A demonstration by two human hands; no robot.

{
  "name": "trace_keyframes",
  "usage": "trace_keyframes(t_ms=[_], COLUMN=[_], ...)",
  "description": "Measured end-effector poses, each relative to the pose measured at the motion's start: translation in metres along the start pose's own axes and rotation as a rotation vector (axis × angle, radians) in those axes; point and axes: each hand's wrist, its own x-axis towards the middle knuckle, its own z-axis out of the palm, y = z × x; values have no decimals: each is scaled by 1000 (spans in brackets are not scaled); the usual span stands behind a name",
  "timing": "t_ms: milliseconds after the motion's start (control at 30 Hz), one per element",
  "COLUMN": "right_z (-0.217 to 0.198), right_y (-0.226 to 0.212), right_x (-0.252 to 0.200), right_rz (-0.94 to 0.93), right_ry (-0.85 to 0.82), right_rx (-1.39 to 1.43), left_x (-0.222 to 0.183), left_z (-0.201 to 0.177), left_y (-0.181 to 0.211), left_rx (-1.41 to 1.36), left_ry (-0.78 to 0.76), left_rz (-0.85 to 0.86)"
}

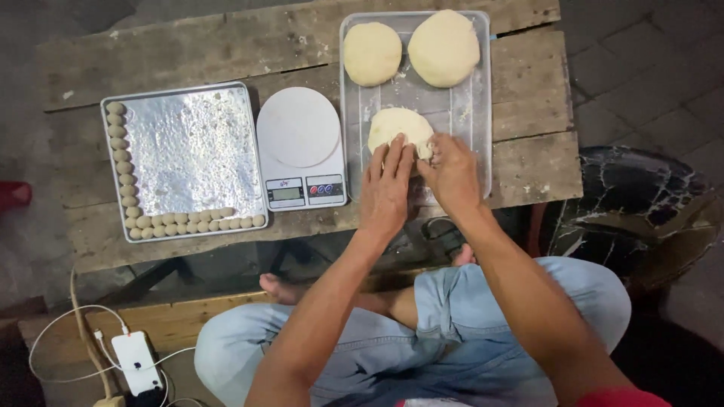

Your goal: Pinching off pieces of dough, weighing them on a scale, and rolling them into small balls before placing them on a tray.

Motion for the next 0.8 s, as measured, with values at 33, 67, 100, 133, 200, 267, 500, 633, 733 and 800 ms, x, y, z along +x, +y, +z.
trace_keyframes(t_ms=[33,67,100,133,200,267,500,633,733,800], right_z=[2,4,6,6,10,9,7,-13,-17,-18], right_y=[5,9,13,16,20,25,29,-5,-9,-7], right_x=[1,3,2,0,2,3,-2,0,2,4], right_rz=[2,-7,-15,-12,-48,-11,27,-80,-100,-119], right_ry=[-4,-6,-17,-29,0,-3,-66,-112,-135,-167], right_rx=[0,12,27,28,9,28,131,93,128,149], left_x=[1,2,0,-3,-2,-2,-10,-10,-5,2], left_z=[-3,-7,-11,-8,-4,6,17,34,31,29], left_y=[0,0,0,1,-3,-7,-14,-18,-17,-18], left_rx=[-2,-10,-20,-23,63,113,208,141,75,-17], left_ry=[-3,-10,-20,-26,-58,-67,-83,-44,69,403], left_rz=[-3,12,19,9,23,23,-24,-65,-102,-85])
